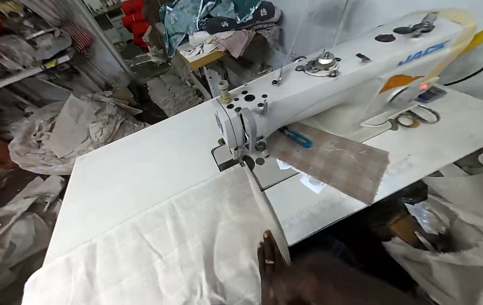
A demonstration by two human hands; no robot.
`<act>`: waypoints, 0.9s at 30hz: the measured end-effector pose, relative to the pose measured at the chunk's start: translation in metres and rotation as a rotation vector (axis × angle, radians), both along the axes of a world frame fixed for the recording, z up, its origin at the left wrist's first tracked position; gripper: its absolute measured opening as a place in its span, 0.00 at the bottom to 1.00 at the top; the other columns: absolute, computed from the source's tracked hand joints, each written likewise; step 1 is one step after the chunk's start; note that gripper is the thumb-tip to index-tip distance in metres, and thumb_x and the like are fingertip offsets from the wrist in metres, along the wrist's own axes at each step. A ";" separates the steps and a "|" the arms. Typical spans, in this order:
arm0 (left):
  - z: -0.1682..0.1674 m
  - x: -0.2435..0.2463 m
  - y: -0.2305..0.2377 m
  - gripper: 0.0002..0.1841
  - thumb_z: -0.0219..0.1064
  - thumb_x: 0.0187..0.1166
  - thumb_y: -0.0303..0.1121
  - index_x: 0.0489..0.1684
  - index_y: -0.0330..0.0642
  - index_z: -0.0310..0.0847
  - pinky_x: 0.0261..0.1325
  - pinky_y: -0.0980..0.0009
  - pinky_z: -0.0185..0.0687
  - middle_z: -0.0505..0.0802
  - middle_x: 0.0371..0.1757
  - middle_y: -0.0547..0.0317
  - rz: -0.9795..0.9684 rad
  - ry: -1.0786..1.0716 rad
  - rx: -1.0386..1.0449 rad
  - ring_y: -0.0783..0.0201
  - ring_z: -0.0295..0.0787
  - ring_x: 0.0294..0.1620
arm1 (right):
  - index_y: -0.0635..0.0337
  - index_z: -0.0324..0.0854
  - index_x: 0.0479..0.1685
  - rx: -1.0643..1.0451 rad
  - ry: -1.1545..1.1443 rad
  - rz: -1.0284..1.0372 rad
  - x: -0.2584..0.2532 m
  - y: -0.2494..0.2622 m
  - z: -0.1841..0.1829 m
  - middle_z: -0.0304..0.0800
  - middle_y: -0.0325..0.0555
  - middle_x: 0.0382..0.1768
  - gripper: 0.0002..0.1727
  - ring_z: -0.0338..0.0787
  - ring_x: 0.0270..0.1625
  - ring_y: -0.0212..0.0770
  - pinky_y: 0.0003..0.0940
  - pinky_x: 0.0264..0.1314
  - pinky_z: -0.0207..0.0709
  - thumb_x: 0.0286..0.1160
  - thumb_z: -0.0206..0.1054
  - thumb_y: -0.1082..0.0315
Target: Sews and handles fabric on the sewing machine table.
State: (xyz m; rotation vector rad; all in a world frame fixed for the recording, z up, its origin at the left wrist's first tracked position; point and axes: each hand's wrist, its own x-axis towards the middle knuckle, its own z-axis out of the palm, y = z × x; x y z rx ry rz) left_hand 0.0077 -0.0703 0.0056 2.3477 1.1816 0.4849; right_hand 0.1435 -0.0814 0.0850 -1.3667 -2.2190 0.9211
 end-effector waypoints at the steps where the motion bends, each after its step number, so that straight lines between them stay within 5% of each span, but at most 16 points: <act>1: -0.002 0.002 -0.001 0.23 0.65 0.67 0.26 0.56 0.11 0.82 0.83 0.38 0.63 0.84 0.67 0.17 0.016 -0.008 0.019 0.24 0.79 0.74 | 0.67 0.91 0.47 0.024 -0.049 -0.191 0.004 0.032 -0.015 0.94 0.61 0.43 0.10 0.95 0.46 0.61 0.61 0.50 0.85 0.79 0.66 0.71; 3: 0.013 0.012 -0.001 0.28 0.66 0.66 0.23 0.66 0.08 0.75 0.85 0.36 0.55 0.75 0.76 0.14 0.028 0.020 -0.096 0.20 0.68 0.81 | 0.71 0.84 0.64 -0.016 -0.143 -0.439 0.010 0.096 -0.046 0.89 0.65 0.58 0.18 0.90 0.59 0.63 0.56 0.65 0.80 0.81 0.65 0.68; 6: 0.024 0.023 0.000 0.30 0.66 0.66 0.22 0.69 0.10 0.72 0.85 0.35 0.55 0.72 0.79 0.17 0.046 0.058 -0.133 0.20 0.65 0.82 | 0.75 0.86 0.54 0.379 -0.230 -0.643 0.008 0.157 -0.099 0.87 0.66 0.44 0.15 0.92 0.43 0.61 0.51 0.44 0.88 0.70 0.71 0.75; 8: 0.024 0.024 -0.001 0.30 0.65 0.66 0.22 0.70 0.09 0.72 0.85 0.36 0.56 0.73 0.79 0.17 0.053 0.067 -0.126 0.20 0.66 0.82 | 0.74 0.84 0.58 0.498 -0.225 -0.667 0.007 0.175 -0.105 0.86 0.64 0.42 0.18 0.91 0.39 0.58 0.48 0.40 0.87 0.67 0.71 0.79; 14: 0.016 0.028 0.000 0.30 0.65 0.64 0.22 0.68 0.10 0.74 0.81 0.34 0.62 0.78 0.75 0.18 0.074 0.095 -0.032 0.19 0.71 0.78 | 0.72 0.91 0.42 0.548 -0.114 -0.674 0.003 0.130 -0.111 0.88 0.58 0.33 0.11 0.91 0.30 0.51 0.41 0.34 0.88 0.62 0.69 0.82; 19: 0.004 0.032 0.009 0.19 0.67 0.65 0.25 0.50 0.18 0.89 0.76 0.34 0.69 0.89 0.63 0.23 0.060 0.116 0.143 0.21 0.79 0.72 | 0.72 0.92 0.42 0.578 -0.097 -0.707 -0.008 0.090 -0.103 0.89 0.56 0.31 0.13 0.91 0.29 0.47 0.33 0.33 0.87 0.59 0.67 0.80; 27: 0.021 0.033 0.018 0.22 0.69 0.65 0.27 0.57 0.19 0.87 0.77 0.34 0.67 0.88 0.66 0.28 0.064 0.278 0.133 0.29 0.80 0.75 | 0.74 0.92 0.43 0.561 -0.057 -0.694 -0.010 0.097 -0.102 0.89 0.58 0.32 0.13 0.92 0.30 0.50 0.37 0.34 0.88 0.59 0.66 0.81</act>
